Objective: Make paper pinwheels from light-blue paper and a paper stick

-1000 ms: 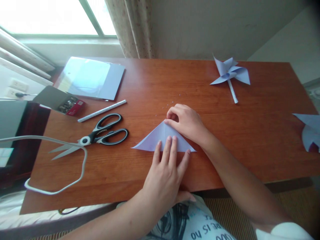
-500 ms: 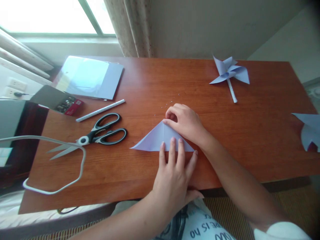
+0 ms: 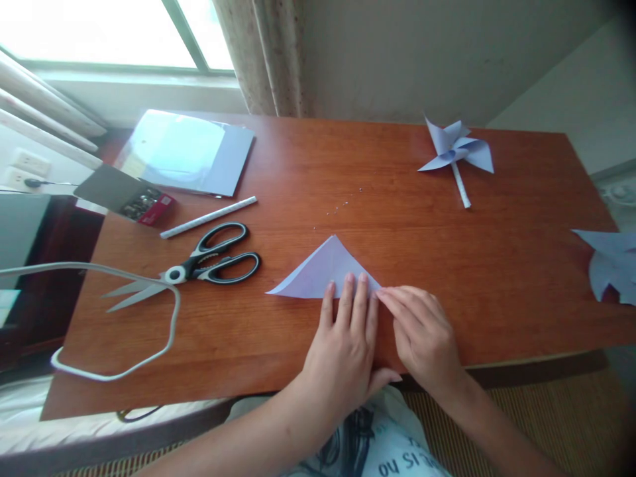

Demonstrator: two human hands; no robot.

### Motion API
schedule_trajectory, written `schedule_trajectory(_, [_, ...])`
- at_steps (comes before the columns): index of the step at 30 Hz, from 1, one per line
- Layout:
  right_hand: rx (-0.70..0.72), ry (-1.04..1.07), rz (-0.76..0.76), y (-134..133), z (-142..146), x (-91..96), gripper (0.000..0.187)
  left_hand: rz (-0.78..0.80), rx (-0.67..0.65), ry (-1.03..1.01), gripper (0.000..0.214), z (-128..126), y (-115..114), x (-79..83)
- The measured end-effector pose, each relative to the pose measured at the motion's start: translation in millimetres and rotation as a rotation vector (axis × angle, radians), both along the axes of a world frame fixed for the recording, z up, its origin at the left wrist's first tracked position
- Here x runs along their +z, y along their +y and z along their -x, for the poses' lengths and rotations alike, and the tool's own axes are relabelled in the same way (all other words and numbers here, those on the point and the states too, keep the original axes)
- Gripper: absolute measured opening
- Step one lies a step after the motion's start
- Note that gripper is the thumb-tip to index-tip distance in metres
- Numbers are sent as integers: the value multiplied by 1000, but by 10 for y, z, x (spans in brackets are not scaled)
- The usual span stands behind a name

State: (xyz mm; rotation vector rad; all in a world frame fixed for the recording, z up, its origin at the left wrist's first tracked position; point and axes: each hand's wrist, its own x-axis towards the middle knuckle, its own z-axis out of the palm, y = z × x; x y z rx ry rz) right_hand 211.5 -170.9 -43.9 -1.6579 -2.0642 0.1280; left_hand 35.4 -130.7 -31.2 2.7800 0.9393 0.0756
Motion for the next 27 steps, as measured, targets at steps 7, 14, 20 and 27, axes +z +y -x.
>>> schedule_trajectory(7, [-104,-302,81,-295,73,-24,43,-2,5,-24,96,14,-11,-2])
schedule_trajectory(14, [-133,-408,94,-229,133,107,40,30,-75,11,100,156,98,19])
schedule_trajectory(20, [-152,-424,105,-191,179,150,37,-38,-79,66,96,616,246,63])
schedule_trajectory(27, [-162,-391,115,-229,195,158,36,-141,106,142,97,1197,235,113])
